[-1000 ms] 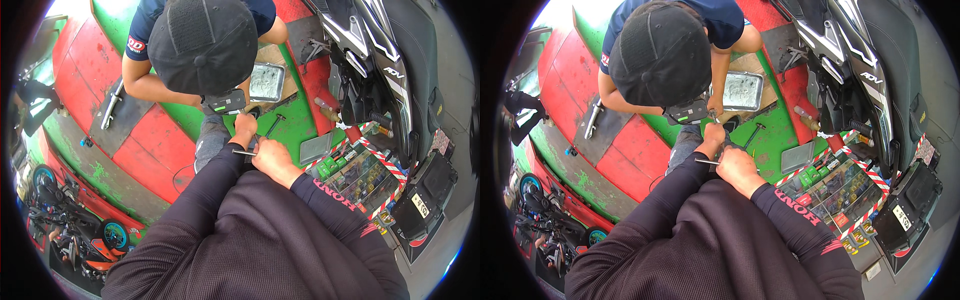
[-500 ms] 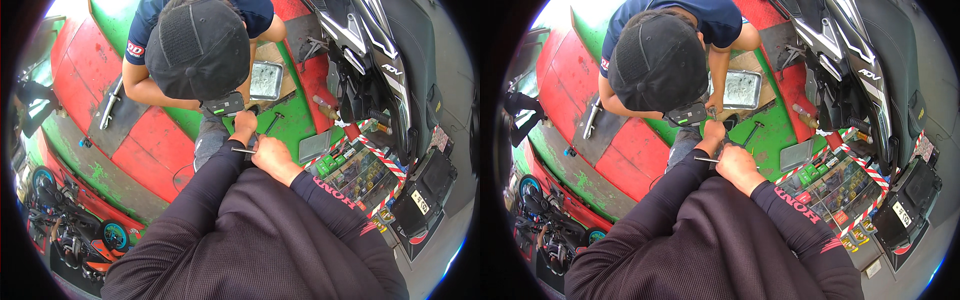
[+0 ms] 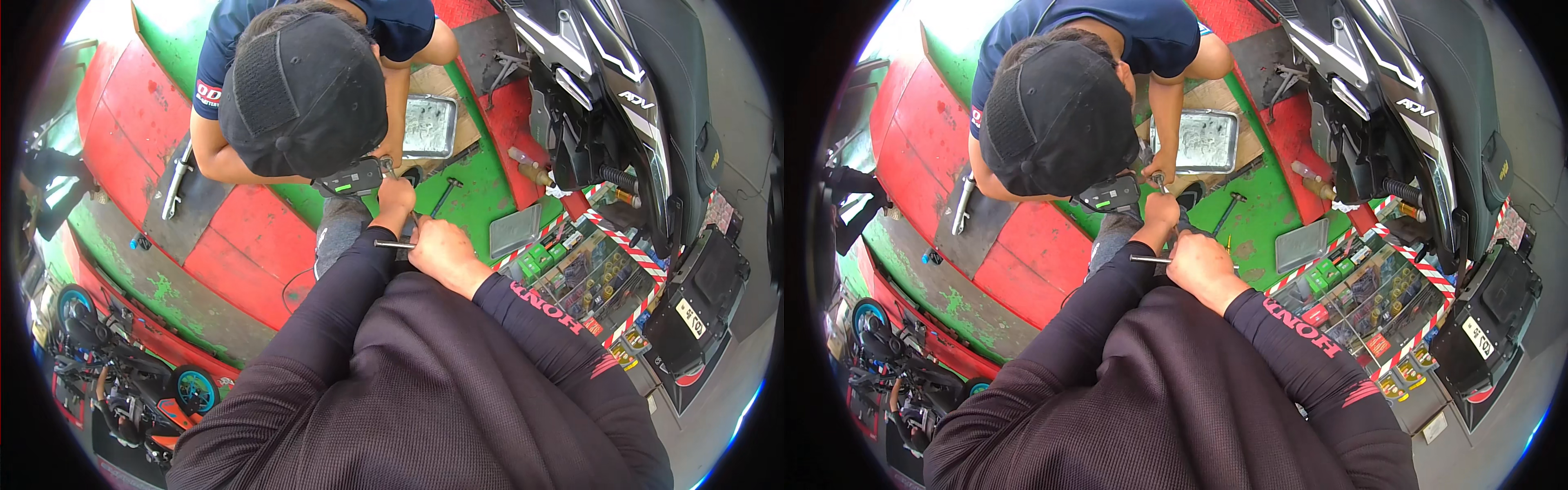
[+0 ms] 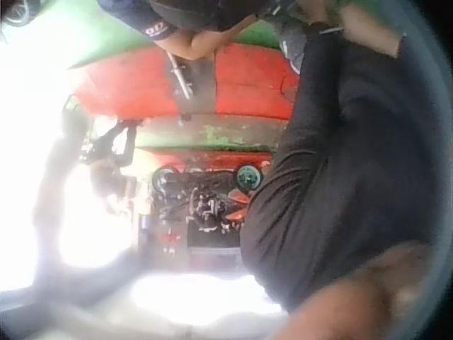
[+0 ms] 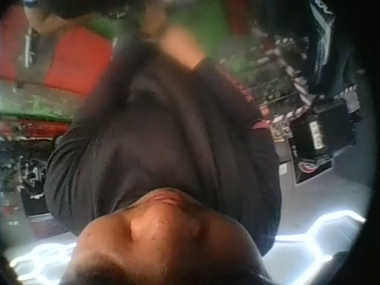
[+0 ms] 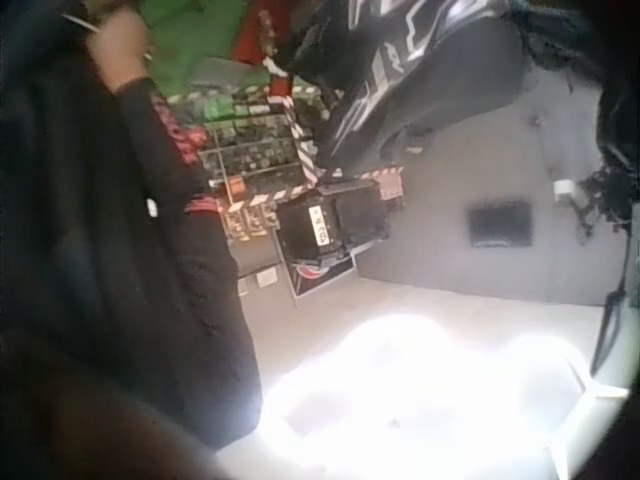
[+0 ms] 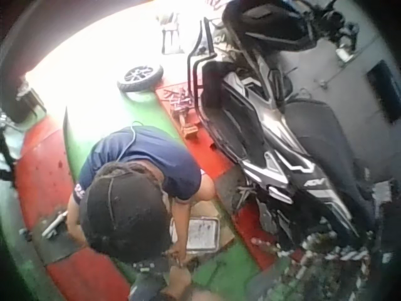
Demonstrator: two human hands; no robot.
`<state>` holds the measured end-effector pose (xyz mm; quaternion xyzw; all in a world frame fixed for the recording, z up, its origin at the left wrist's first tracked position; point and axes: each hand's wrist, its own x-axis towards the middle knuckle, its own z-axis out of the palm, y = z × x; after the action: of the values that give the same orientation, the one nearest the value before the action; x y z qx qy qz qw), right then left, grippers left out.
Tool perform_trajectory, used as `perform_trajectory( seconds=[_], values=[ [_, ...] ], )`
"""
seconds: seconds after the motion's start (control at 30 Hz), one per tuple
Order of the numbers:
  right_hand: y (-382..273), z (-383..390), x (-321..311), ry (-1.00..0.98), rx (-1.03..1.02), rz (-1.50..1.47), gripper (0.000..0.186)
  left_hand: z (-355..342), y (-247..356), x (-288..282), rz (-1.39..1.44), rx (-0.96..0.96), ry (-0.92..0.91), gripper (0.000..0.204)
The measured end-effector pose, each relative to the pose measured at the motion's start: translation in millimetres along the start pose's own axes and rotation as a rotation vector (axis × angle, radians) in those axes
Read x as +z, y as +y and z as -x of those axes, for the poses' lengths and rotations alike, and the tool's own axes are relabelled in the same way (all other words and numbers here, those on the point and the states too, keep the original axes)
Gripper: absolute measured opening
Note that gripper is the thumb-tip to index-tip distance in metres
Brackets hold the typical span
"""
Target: Repairing and preparing motorcycle suspension components, including hammering parts and pouring oil.
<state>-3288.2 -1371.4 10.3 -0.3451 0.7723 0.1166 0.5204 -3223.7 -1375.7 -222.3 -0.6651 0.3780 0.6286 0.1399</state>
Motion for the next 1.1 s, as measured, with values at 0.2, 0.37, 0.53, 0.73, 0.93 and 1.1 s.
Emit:
perform_trajectory(
  seconds=[0.2,0.37,0.53,0.73,0.93,1.1],
  values=[
    [4.4,0.9,0.5,0.01,-0.032,-0.021,0.021,-4.4,-1.0,1.7,0.028,-0.053,-0.022,0.039],
    [5.9,1.8,1.5,0.017,-0.039,-0.039,0.02,-5.8,-8.9,10.7,-0.021,0.018,0.084,0.036],
    [5.9,2.8,0.6,-0.051,-0.031,-0.021,0.02,-2.1,-10.7,11.3,-0.128,0.132,0.135,0.035],
    [5.9,3.1,3.3,-0.015,-0.026,-0.042,0.019,2.3,-5.8,7.9,-0.067,0.077,0.157,0.036],
    [7.8,1.9,8.7,0.041,-0.059,-0.045,0.016,16.0,9.7,-5.6,-0.074,0.051,0.182,0.036],
    [7.5,-0.1,10.0,0.04,-0.071,0.011,0.016,19.5,9.1,-15.3,-0.228,0.125,0.007,0.041]
  ],
)
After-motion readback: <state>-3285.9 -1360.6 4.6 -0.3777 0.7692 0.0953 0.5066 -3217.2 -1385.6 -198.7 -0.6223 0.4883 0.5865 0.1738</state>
